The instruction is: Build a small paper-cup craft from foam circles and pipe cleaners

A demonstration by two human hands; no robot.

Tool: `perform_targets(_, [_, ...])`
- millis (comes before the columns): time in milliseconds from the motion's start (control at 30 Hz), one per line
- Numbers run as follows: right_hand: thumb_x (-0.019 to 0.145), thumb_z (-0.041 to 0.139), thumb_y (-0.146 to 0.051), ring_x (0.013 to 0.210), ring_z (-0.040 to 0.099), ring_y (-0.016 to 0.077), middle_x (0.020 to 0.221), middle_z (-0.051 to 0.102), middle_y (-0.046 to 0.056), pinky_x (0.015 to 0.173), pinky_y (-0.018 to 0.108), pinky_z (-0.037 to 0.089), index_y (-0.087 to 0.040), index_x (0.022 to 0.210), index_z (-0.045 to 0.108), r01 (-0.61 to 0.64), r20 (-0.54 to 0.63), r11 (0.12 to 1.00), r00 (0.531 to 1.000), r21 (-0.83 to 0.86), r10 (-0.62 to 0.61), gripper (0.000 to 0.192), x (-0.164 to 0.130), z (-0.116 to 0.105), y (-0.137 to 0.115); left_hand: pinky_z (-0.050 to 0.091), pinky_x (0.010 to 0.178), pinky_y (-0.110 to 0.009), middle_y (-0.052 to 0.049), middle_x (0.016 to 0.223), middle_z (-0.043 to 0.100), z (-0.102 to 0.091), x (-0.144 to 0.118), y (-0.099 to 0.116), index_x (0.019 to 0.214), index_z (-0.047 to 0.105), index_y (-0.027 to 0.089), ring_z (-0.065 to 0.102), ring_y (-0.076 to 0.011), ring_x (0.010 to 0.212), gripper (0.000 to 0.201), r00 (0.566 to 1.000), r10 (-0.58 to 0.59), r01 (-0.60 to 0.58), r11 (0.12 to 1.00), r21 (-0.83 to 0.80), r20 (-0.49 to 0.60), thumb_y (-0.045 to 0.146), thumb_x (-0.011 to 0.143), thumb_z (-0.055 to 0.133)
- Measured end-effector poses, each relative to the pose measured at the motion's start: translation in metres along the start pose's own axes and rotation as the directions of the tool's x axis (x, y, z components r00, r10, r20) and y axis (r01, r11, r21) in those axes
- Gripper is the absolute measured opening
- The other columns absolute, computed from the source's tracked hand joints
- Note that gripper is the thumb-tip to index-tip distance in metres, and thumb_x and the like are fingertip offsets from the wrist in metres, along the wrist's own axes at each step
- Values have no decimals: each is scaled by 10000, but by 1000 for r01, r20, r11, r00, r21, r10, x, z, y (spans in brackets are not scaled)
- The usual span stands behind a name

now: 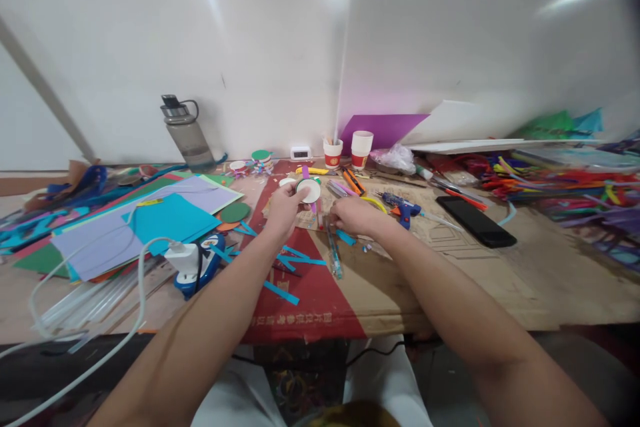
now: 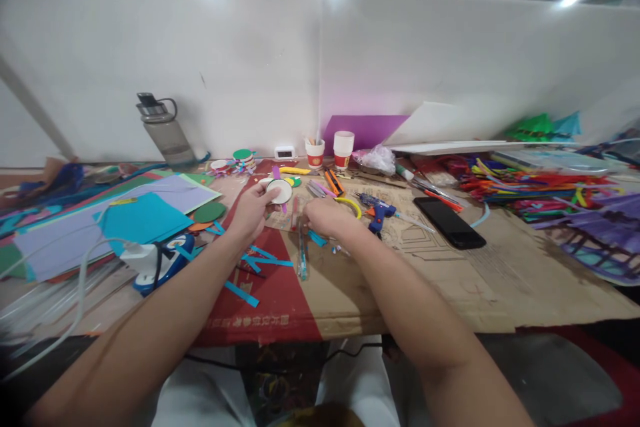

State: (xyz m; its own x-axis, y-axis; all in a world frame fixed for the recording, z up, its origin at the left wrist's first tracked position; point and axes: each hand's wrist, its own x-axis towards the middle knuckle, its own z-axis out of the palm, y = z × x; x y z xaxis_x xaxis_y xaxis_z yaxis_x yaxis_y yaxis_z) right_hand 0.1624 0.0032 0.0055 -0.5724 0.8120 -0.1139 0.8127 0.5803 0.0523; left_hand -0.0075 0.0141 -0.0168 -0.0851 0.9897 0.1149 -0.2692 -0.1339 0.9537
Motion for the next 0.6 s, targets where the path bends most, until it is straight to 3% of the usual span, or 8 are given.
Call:
perform_targets(267, [807,533,-213,914,670,258,999,734,157,722,290,449,-127,978,733,-62,24,998,998,24,61,277,1,2,1,421,451,-180,-32,806,671,-2,2,-2,839,661,125,559,-95,612,294,1000,6,-6,1000,6,8,249,593,762])
perform_targets(433, [773,570,-185,718,594,160,822,704,67,638,241,399,-146,864,701,-33,-66,950,996,311,57,164,-4,3,20,424,466,-180,-39,820,669,-3,4,-2,859,656,117,579,-103,641,323,1000,-2,2,1000,-1,5,251,589,771])
perform_targets(500, [804,559,-196,687,557,129,771,670,30,637,227,395,-143,845,684,96,-128,855,991,510,-34,142,-15,-2,22,434,480,-186,-45,840,671,-3,4,-2,870,657,115,587,-108,657,338,1000,0,0,1000,7,5,268,592,775])
perform_targets(567, [858,549,-271,708,564,115,798,667,19,672,220,417,-142,877,686,255,-125,658,963,709,-239,189,-28,-9,17,445,493,-196,-49,859,672,-4,5,-3,876,657,115,592,-112,664,351,1000,4,-4,1000,17,-2,285,594,778])
perform_targets(600, [867,567,-323,741,585,117,836,679,26,697,222,432,-141,899,695,304,-98,545,922,781,-374,224,-35,-12,13,450,498,-201,-50,865,672,-5,5,-4,877,657,116,594,-114,666,354,1000,6,-6,1000,22,-4,292,595,778])
